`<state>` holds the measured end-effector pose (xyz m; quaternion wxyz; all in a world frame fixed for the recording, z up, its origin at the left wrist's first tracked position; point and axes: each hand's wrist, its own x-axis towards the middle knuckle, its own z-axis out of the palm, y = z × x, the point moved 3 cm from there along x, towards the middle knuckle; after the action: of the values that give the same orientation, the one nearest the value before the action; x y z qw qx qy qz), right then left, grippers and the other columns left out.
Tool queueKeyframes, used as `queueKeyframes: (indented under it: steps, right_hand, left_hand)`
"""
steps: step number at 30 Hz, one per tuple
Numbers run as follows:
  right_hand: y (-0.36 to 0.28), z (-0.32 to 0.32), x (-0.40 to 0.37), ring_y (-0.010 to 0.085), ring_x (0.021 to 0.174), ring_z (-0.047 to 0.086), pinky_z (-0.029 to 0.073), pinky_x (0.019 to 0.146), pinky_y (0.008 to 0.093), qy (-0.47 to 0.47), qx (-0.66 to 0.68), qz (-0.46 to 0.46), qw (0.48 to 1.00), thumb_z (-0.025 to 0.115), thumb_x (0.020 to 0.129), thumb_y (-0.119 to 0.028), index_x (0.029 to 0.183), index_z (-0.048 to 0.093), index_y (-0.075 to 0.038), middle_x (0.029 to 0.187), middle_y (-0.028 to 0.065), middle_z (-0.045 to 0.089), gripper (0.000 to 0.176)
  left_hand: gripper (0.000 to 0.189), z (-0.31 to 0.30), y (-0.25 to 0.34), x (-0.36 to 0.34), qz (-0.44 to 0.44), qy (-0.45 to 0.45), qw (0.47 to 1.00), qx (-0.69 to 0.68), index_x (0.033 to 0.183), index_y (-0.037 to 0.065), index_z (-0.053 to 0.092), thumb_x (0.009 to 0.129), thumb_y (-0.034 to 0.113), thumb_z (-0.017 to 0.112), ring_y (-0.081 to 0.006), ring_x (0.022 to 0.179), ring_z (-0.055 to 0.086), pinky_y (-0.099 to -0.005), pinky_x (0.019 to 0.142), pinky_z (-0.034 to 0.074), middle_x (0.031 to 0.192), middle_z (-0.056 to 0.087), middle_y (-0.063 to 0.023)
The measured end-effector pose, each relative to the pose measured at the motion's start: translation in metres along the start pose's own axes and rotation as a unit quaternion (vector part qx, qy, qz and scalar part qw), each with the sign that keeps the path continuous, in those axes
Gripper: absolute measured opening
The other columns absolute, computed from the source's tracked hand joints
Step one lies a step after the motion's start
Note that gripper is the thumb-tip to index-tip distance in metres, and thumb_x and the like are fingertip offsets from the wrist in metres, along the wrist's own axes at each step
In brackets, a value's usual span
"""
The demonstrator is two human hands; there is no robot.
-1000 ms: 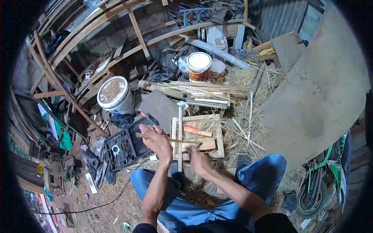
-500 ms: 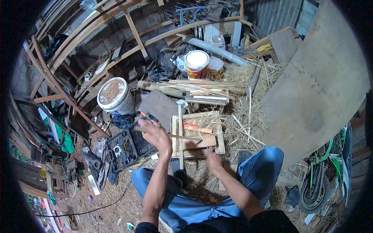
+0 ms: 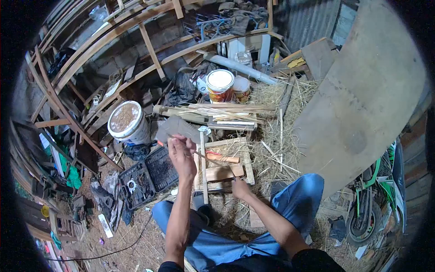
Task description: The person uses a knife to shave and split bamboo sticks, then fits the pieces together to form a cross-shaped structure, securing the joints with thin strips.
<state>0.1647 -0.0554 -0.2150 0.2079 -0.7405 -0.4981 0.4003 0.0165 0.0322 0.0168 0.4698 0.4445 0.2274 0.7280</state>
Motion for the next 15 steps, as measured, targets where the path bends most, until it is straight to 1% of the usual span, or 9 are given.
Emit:
queueKeyframes:
  steps: [1, 2, 4, 8, 10, 11, 12, 14, 15]
  right_hand:
    - [-0.01, -0.009, -0.001, 0.0451, 0.087, 0.058, 0.045, 0.08, 0.0509, 0.009, 0.006, -0.01, 1.0, 0.043, 0.091, -0.024, 0.101, 0.051, 0.005, 0.089, 0.0311, 0.06, 0.032]
    - [-0.02, -0.02, -0.003, 0.0454, 0.087, 0.058, 0.046, 0.079, 0.0499, 0.016, -0.02, -0.037, 0.999, 0.045, 0.09, -0.022, 0.099, 0.053, 0.005, 0.088, 0.0307, 0.06, 0.03]
    - [-0.039, -0.046, -0.009, 0.0456, 0.082, 0.059, 0.047, 0.076, 0.0495, 0.067, 0.016, -0.097, 0.993, 0.045, 0.089, -0.021, 0.095, 0.054, 0.006, 0.084, 0.0304, 0.06, 0.028]
    - [-0.059, -0.101, -0.015, 0.0454, 0.076, 0.06, 0.048, 0.072, 0.0493, 0.11, -0.031, -0.136, 0.984, 0.047, 0.089, -0.021, 0.098, 0.051, 0.006, 0.079, 0.0282, 0.061, 0.029]
    - [-0.07, -0.132, -0.031, 0.0451, 0.072, 0.059, 0.047, 0.066, 0.0512, 0.128, -0.055, -0.109, 0.984, 0.052, 0.088, -0.02, 0.105, 0.045, 0.004, 0.074, 0.0256, 0.061, 0.03]
    - [-0.066, -0.136, -0.033, 0.0449, 0.073, 0.059, 0.047, 0.064, 0.0515, 0.15, -0.062, -0.129, 0.978, 0.053, 0.087, -0.021, 0.106, 0.044, 0.0, 0.076, 0.0254, 0.061, 0.03]
    - [-0.068, -0.143, -0.038, 0.0449, 0.073, 0.059, 0.047, 0.064, 0.0515, 0.149, -0.067, -0.137, 0.977, 0.053, 0.087, -0.021, 0.106, 0.044, 0.0, 0.076, 0.0254, 0.061, 0.03]
    - [-0.07, -0.154, -0.05, 0.0449, 0.073, 0.059, 0.046, 0.064, 0.0512, 0.174, -0.072, -0.153, 0.97, 0.054, 0.087, -0.023, 0.109, 0.043, -0.002, 0.078, 0.0251, 0.061, 0.032]
    - [-0.071, -0.158, -0.056, 0.0426, 0.071, 0.06, 0.046, 0.063, 0.0485, 0.171, -0.066, -0.187, 0.965, 0.057, 0.087, -0.025, 0.102, 0.049, -0.002, 0.077, 0.0239, 0.061, 0.029]
  left_hand:
    - [0.027, -0.004, -0.003, 0.005, -0.023, -0.009, 0.999, -0.03, 0.089, 0.006, 0.043, 0.097, 0.032, 0.042, -0.008, 0.062, 0.036, -0.0214, 0.055, 0.032, 0.071, 0.039, 0.0]
    - [0.025, -0.005, -0.007, 0.007, -0.046, -0.019, 0.997, -0.061, 0.089, 0.006, 0.044, 0.097, 0.03, 0.043, -0.0073, 0.061, 0.036, -0.0206, 0.054, 0.031, 0.07, 0.038, 0.0009]
    - [0.022, 0.007, -0.005, 0.008, -0.053, -0.006, 0.993, -0.108, 0.089, 0.007, 0.044, 0.097, 0.027, 0.044, -0.0062, 0.06, 0.035, -0.0198, 0.053, 0.031, 0.069, 0.037, 0.002]
    - [0.024, 0.017, -0.004, 0.013, -0.077, 0.006, 0.983, -0.168, 0.091, 0.007, 0.046, 0.096, 0.03, 0.047, -0.0069, 0.062, 0.037, -0.0208, 0.055, 0.033, 0.071, 0.039, 0.0014]
    - [0.025, 0.03, 0.008, 0.016, -0.073, 0.005, 0.974, -0.215, 0.093, 0.007, 0.047, 0.095, 0.032, 0.047, -0.0078, 0.063, 0.04, -0.0222, 0.057, 0.035, 0.071, 0.04, 0.0007]
    - [0.025, 0.028, 0.005, 0.02, -0.084, 0.008, 0.97, -0.228, 0.093, 0.008, 0.047, 0.095, 0.033, 0.047, -0.0087, 0.064, 0.041, -0.0231, 0.059, 0.037, 0.073, 0.043, 0.0001]
    - [0.025, 0.029, 0.012, 0.023, -0.076, 0.011, 0.97, -0.23, 0.093, 0.008, 0.047, 0.095, 0.033, 0.047, -0.0087, 0.064, 0.041, -0.0231, 0.059, 0.037, 0.073, 0.043, 0.0001]
    - [0.022, 0.033, 0.023, 0.025, -0.095, 0.006, 0.974, -0.207, 0.093, 0.01, 0.047, 0.095, 0.032, 0.047, -0.0086, 0.065, 0.041, -0.0235, 0.064, 0.039, 0.075, 0.043, 0.0007]
    - [0.025, 0.029, 0.022, 0.028, -0.101, 0.015, 0.97, -0.221, 0.095, 0.007, 0.049, 0.095, 0.031, 0.048, -0.0101, 0.067, 0.046, -0.0243, 0.063, 0.042, 0.076, 0.048, -0.0012]
